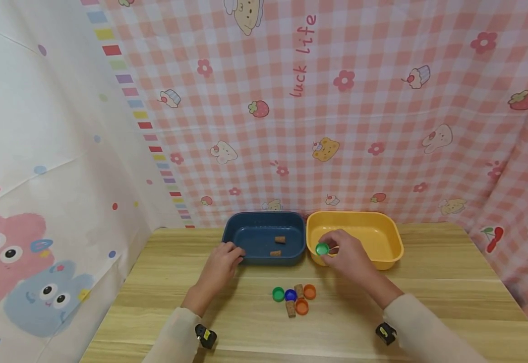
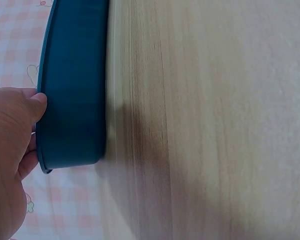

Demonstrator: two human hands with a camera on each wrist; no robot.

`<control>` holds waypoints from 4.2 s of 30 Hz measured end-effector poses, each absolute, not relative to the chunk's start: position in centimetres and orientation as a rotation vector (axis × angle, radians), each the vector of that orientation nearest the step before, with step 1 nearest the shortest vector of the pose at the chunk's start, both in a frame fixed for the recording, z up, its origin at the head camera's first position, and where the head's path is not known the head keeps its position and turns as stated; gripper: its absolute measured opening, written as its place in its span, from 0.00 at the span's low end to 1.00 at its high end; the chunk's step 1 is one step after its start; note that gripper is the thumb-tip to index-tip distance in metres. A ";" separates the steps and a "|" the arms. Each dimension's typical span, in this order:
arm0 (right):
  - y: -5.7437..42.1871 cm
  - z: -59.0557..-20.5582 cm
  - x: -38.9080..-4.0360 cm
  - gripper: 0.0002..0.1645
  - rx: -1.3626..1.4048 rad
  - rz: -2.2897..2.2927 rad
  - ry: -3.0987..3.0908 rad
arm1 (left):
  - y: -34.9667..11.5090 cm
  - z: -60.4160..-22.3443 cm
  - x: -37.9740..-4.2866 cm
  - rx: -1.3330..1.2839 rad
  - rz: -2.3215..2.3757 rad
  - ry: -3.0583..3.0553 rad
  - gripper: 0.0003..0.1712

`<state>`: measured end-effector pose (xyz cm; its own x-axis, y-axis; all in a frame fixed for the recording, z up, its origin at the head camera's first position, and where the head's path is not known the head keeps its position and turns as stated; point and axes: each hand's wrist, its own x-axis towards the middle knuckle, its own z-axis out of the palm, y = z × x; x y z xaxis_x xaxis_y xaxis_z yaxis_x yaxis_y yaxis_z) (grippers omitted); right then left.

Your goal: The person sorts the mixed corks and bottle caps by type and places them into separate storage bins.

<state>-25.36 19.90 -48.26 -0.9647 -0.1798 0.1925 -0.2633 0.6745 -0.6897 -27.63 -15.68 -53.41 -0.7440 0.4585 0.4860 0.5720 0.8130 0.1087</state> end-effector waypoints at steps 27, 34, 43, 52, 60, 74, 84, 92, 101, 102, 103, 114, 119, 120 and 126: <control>22.5 -47.8 -30.1 0.18 0.313 1.067 -2.905 | -15.6 -53.3 -27.7 -0.776 -0.356 -2.544 0.06; 23.2 -48.2 -31.5 0.17 0.312 1.027 -2.952 | -15.6 -53.4 -27.6 -0.785 -0.366 -2.505 0.05; 23.2 -48.0 -32.6 0.16 0.304 0.979 -3.036 | -15.6 -53.3 -27.5 -0.784 -0.377 -2.515 0.05; 23.2 -48.0 -33.6 0.16 0.316 0.956 -3.086 | -15.5 -53.3 -27.4 -0.770 -0.384 -2.530 0.05; 23.0 -48.1 -34.2 0.15 0.349 0.937 -3.095 | -15.5 -53.3 -27.5 -0.767 -0.363 -2.514 0.05; 23.7 -49.1 -34.8 0.13 0.400 0.881 -3.116 | -15.6 -53.3 -27.5 -0.778 -0.351 -2.528 0.05; 23.8 -49.6 -34.9 0.15 0.371 0.907 -3.116 | -15.6 -53.5 -27.6 -0.758 -0.344 -2.528 0.05; 23.7 -49.6 -34.8 0.20 0.339 0.926 -3.134 | -15.7 -53.8 -27.7 -0.757 -0.380 -2.527 0.05; 24.0 -49.2 -34.4 0.22 0.300 0.989 -3.131 | -15.6 -53.6 -27.5 -0.731 -0.408 -2.485 0.04; 24.0 -49.2 -34.3 0.22 0.301 1.003 -3.124 | -15.6 -53.6 -27.5 -0.726 -0.415 -2.485 0.04; 24.1 -49.1 -34.2 0.22 0.305 1.014 -3.115 | -15.6 -53.6 -27.4 -0.719 -0.420 -2.483 0.04; 24.8 -48.8 -32.6 0.23 0.326 1.096 -3.005 | -15.8 -54.1 -27.3 -0.588 -0.533 -2.474 0.05; 25.1 -48.4 -31.7 0.22 0.325 1.114 -2.957 | -15.8 -54.2 -27.3 -0.592 -0.558 -2.458 0.05; 25.2 -48.3 -31.5 0.22 0.328 1.117 -2.949 | -15.8 -54.1 -27.3 -0.590 -0.565 -2.459 0.05; 25.4 -47.9 -29.7 0.21 0.365 1.177 -2.866 | -15.7 -53.8 -27.3 -0.567 -0.589 -2.487 0.05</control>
